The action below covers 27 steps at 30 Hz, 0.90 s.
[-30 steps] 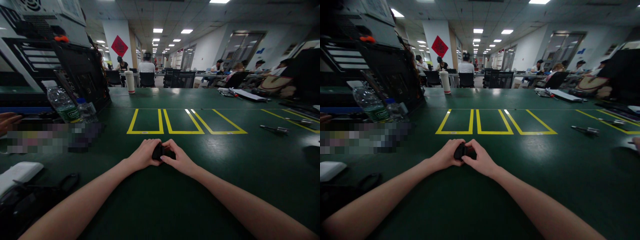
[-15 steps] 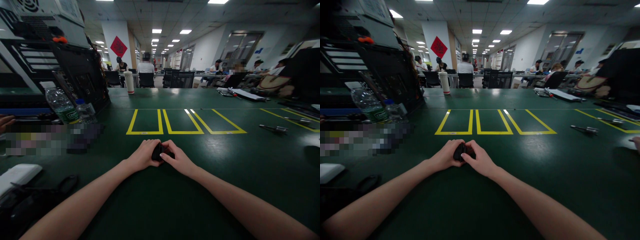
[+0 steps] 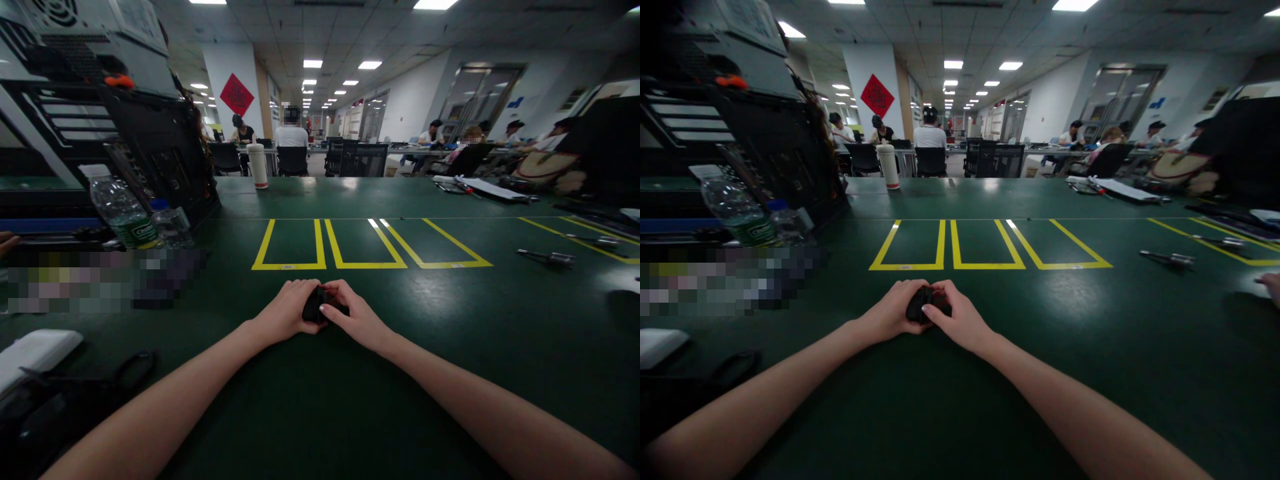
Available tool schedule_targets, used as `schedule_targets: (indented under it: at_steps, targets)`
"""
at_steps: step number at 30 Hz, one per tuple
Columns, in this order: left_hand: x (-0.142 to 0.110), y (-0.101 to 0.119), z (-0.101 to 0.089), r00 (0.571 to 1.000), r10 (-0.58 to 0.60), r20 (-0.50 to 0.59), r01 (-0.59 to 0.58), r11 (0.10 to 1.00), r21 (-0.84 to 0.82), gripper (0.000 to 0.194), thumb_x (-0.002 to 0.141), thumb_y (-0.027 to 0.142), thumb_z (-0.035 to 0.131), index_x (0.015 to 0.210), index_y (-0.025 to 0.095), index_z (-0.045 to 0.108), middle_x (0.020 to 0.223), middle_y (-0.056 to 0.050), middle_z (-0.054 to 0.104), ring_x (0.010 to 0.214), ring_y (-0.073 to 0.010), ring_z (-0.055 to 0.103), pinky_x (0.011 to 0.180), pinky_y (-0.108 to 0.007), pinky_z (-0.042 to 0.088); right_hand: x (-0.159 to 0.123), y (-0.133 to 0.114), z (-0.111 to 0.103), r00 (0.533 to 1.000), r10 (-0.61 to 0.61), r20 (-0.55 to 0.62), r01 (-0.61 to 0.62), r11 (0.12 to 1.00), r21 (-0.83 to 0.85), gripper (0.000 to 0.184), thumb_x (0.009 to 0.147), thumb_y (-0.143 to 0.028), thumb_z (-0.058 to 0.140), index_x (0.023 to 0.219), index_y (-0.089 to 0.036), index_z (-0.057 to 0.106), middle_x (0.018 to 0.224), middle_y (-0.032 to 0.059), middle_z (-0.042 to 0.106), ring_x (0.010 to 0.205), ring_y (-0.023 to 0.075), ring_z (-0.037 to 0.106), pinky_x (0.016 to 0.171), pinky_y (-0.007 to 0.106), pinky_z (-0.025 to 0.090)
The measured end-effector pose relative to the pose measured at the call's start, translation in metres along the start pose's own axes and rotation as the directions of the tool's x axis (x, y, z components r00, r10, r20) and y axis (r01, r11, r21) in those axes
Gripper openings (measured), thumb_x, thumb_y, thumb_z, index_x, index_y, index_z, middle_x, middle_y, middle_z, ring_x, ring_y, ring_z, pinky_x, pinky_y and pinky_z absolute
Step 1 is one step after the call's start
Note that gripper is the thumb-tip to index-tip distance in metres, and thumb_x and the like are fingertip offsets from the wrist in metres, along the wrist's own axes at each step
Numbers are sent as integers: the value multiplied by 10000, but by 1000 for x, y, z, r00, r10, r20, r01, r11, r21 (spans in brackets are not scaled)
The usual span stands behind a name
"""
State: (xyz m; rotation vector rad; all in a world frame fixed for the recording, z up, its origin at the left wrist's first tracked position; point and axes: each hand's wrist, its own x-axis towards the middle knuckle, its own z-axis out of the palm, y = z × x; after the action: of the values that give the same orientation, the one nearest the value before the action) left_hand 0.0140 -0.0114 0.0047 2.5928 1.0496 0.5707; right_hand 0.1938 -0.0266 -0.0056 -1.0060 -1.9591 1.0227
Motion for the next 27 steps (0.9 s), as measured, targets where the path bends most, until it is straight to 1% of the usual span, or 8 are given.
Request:
schedule_targets:
  at_steps: [2, 7, 9, 13, 17, 20, 25, 27]
  targets:
    - [0, 2, -2, 1000, -13, 13, 14, 1000, -13, 541, 683, 322, 646, 1128, 171, 376, 1075, -81, 506, 960, -236, 499, 821, -390, 397, 0, -1, -1, 1000, 12, 19, -12, 1000, -6, 216, 815, -300, 481, 1002, -201, 440, 965, 34, 519, 873, 176, 526, 768, 364, 450]
    - [-1, 5, -6, 999, -30, 18, 31, 999, -26, 552, 666, 293, 665, 1122, 176, 376, 1074, -79, 508, 958, -241, 498, 807, -390, 404, -2, -5, -4, 998, -59, 31, 59, 998, 2, 233, 770, -236, 552, 975, -216, 444, 979, 17, 498, 912, 170, 511, 811, 356, 439]
    - [-1, 5, -6, 1000, -25, 17, 25, 999, -24, 554, 670, 291, 663, 1126, 170, 373, 1073, -82, 509, 956, -240, 498, 805, -385, 405, -2, -5, -5, 997, -73, 23, 73, 997, 1, 206, 777, -231, 542, 964, -219, 456, 960, 13, 495, 905, 166, 512, 812, 352, 440]
    - [-1, 5, -6, 1000, -17, 10, 17, 1000, -24, 530, 683, 317, 650, 1117, 177, 380, 1064, -79, 511, 948, -238, 506, 803, -389, 402, -1, -4, -3, 998, -53, 15, 53, 998, 35, 132, 819, -255, 478, 945, -218, 465, 942, 15, 497, 887, 162, 521, 792, 351, 454]
    - [-1, 5, -5, 1000, -13, 14, 14, 999, -36, 528, 686, 309, 649, 1123, 184, 380, 1075, -74, 510, 958, -234, 502, 811, -386, 399, 0, -2, -1, 1000, -3, 12, 2, 999, 49, 218, 813, -265, 486, 1018, -218, 429, 999, 29, 503, 928, 174, 515, 811, 362, 444]
    - [-1, 5, -5, 1000, -26, 17, 26, 999, -28, 536, 675, 306, 658, 1119, 178, 386, 1075, -77, 512, 955, -238, 500, 809, -389, 400, 0, -2, -1, 999, 8, 34, -9, 1000, 26, 228, 806, -264, 495, 1020, -212, 435, 991, 31, 512, 905, 174, 518, 798, 361, 443]
    - [0, 4, -5, 1000, -29, 12, 29, 1000, -10, 556, 646, 293, 678, 1106, 177, 390, 1067, -78, 519, 947, -246, 502, 811, -397, 394, -1, -2, -3, 997, -71, 26, 72, 997, 0, 251, 760, -203, 550, 987, -212, 444, 968, 16, 505, 902, 167, 510, 813, 350, 432]
    - [0, 4, -5, 1000, -16, 14, 16, 1000, -8, 547, 655, 300, 670, 1107, 176, 388, 1066, -78, 518, 946, -243, 505, 811, -392, 393, -1, -2, -4, 996, -83, 11, 83, 997, -10, 209, 772, -210, 537, 964, -212, 455, 943, 12, 500, 887, 162, 512, 806, 345, 436]
